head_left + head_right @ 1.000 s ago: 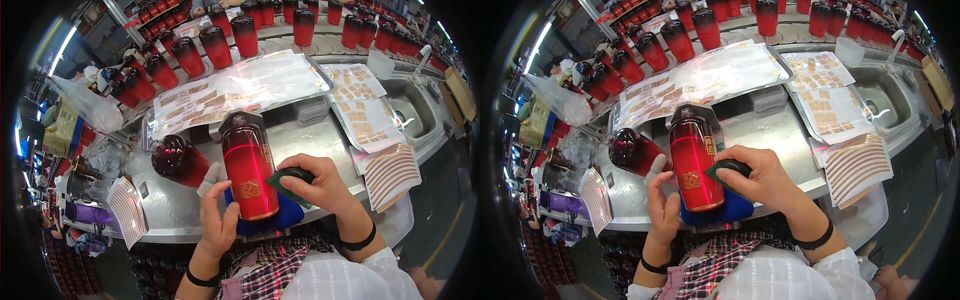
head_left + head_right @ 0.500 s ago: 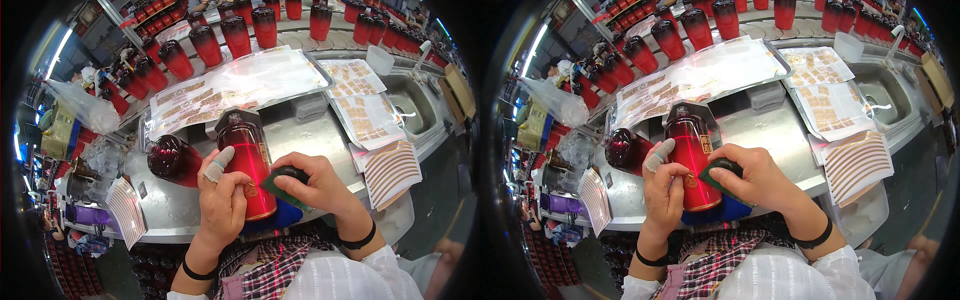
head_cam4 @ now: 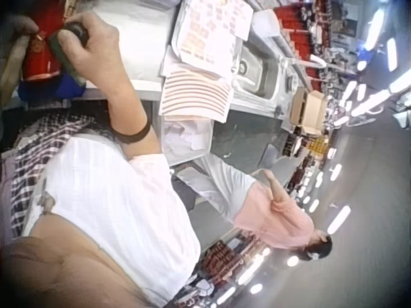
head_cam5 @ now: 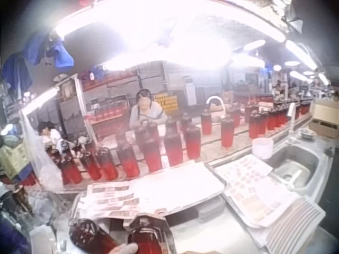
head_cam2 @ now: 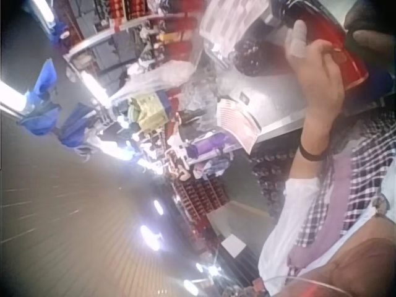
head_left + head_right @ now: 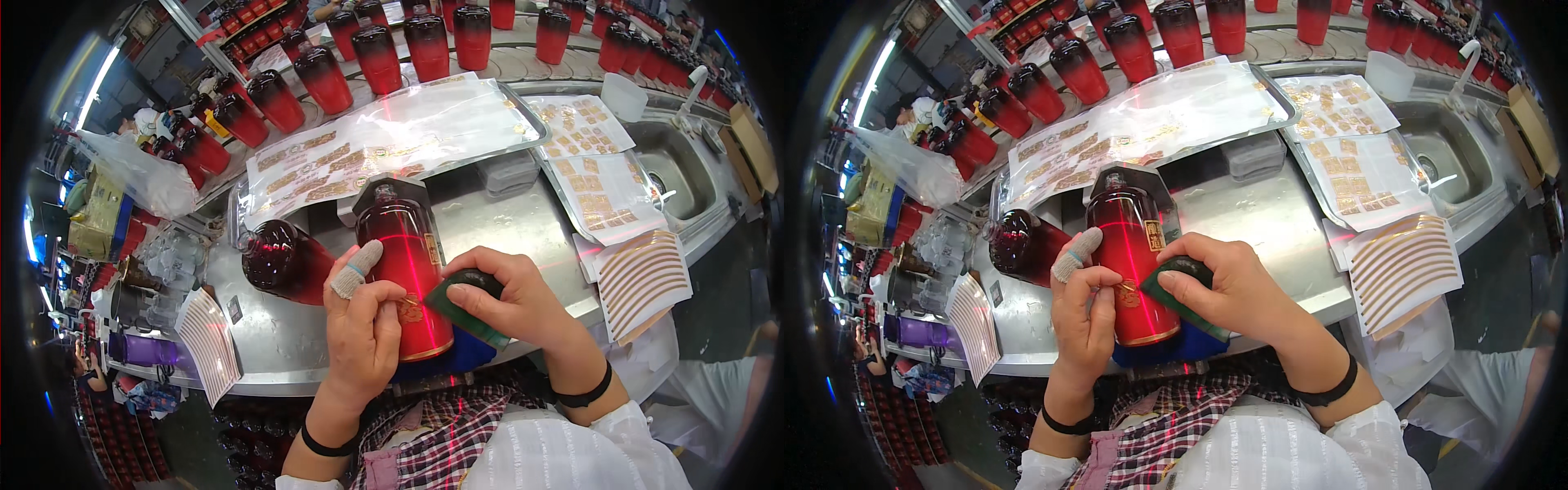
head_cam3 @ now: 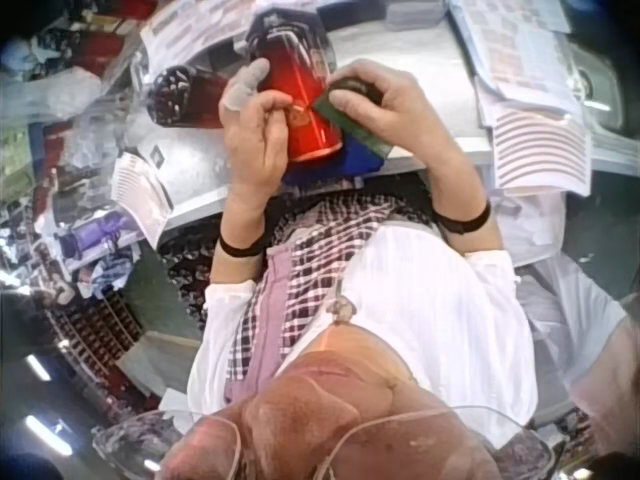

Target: The person picks up a bottle from a pallet, places it on a stand, and wipes it with a cloth. They peel a label from a tray, apply it to the bottle, smooth it with a scraper, and then place the bottle on a conveyor belt.

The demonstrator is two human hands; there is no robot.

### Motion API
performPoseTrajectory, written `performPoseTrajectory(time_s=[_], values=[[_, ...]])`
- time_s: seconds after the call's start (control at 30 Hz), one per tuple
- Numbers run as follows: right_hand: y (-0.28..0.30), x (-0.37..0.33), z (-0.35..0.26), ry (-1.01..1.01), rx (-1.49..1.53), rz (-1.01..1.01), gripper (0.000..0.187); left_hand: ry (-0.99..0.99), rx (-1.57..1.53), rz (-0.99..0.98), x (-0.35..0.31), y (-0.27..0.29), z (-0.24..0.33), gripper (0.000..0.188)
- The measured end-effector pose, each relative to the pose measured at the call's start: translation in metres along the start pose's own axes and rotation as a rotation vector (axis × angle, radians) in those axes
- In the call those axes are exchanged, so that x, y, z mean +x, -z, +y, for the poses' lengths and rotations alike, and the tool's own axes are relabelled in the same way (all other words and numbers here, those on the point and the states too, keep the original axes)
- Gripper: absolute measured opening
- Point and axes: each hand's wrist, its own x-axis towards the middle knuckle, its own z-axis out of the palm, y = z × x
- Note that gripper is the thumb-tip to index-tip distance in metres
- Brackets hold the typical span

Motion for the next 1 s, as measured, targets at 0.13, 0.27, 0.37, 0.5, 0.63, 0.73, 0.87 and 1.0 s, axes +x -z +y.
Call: performPoseTrajectory(time_s=[0.13, 0.27, 0.37, 0.5, 0.63, 0.73, 0.87, 1.0], values=[[-0.0032, 0.0009, 0.0018, -0.025, 0.03, 0.017, 0.022, 0.025, -0.04, 0.02, -0.0006, -0.0013, -0.0003, 0.017], [-0.0042, 0.0012, 0.0024, -0.033, 0.051, 0.03, 0.022, 0.045, -0.06, 0.027, -0.0011, -0.0018, 0.0004, 0.016], [-0.0055, 0.0019, 0.0035, -0.05, 0.08, 0.03, 0.022, 0.059, -0.051, 0.026, -0.0015, -0.0014, 0.0001, 0.015], [-0.0041, 0.0018, 0.0034, -0.063, 0.082, 0.02, 0.022, 0.058, -0.053, 0.028, -0.0024, -0.0017, -0.0005, 0.015], [-0.0039, 0.0009, 0.0036, -0.066, 0.104, 0.024, 0.023, 0.064, -0.065, 0.032, -0.0028, -0.002, -0.0001, 0.014], [-0.0044, -0.0008, 0.0059, -0.074, 0.096, 0.028, 0.023, 0.069, -0.067, 0.035, -0.0038, -0.0024, 0.0003, 0.014], [-0.0067, -0.0009, 0.0029, -0.117, 0.104, 0.032, 0.025, 0.067, -0.063, 0.041, -0.0045, -0.0026, 0.0004, 0.014], [-0.0074, -0.0011, 0.0046, -0.125, 0.111, 0.035, 0.025, 0.065, -0.053, 0.043, -0.0049, -0.0033, -0.0012, 0.014]])
